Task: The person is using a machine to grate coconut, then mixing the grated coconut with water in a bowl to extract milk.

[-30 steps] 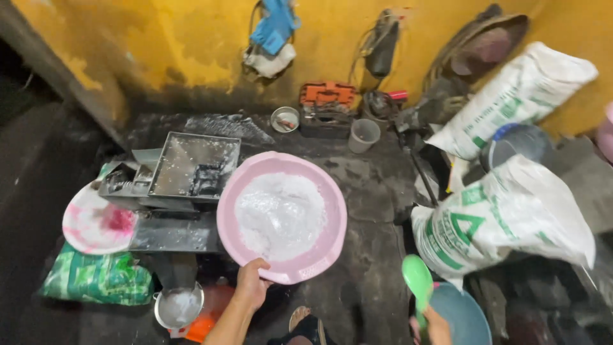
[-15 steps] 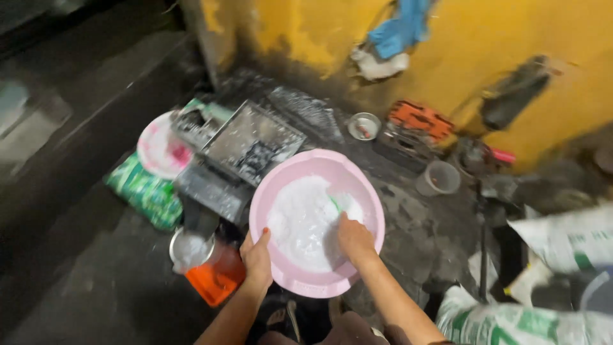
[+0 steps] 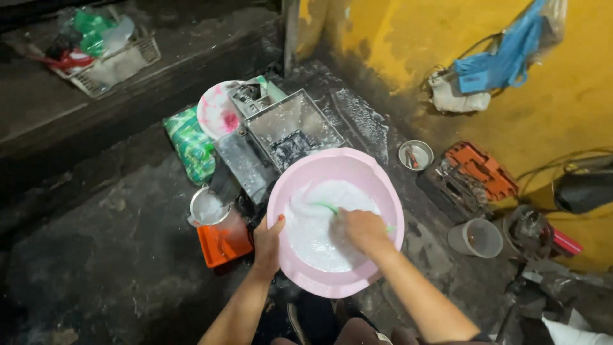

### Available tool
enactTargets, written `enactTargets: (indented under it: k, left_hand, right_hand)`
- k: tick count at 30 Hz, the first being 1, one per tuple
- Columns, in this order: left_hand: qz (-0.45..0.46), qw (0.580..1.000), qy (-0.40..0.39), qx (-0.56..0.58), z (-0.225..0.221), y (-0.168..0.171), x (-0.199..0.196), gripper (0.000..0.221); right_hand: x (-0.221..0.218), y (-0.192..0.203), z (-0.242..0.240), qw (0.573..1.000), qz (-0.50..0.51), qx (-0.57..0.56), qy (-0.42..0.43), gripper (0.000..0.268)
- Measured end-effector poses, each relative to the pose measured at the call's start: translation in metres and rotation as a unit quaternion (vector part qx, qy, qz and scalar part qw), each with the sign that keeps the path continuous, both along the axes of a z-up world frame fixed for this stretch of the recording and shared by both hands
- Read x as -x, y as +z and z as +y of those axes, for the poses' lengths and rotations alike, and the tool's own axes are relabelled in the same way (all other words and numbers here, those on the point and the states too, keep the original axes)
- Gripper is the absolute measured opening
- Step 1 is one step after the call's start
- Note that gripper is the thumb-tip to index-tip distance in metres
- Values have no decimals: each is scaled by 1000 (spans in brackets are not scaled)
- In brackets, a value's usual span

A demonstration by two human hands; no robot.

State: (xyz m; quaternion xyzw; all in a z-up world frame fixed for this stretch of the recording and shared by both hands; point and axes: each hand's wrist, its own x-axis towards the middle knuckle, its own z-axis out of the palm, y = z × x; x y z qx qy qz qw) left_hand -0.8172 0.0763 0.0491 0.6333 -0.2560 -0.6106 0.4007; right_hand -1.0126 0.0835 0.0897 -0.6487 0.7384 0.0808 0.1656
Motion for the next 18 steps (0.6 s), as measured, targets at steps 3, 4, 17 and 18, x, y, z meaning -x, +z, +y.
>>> enactTargets:
  k: [3, 4, 17, 18]
  left_hand:
    - [-1, 1000, 8, 1, 3, -2, 3, 59]
    - [10, 1000, 19, 11, 4, -2, 5, 59]
    - [22, 998, 45, 35, 0, -38, 14, 61]
    - [12, 998, 39, 39, -2, -42, 13, 60]
  right_hand:
    - [35, 21, -1, 991, 125, 23, 33, 34]
    - [52, 24, -3, 970, 225, 65, 56, 31]
    - [41, 13, 13, 998, 24, -26, 51, 33]
    - [63, -10, 0, 985, 115, 89, 91, 27]
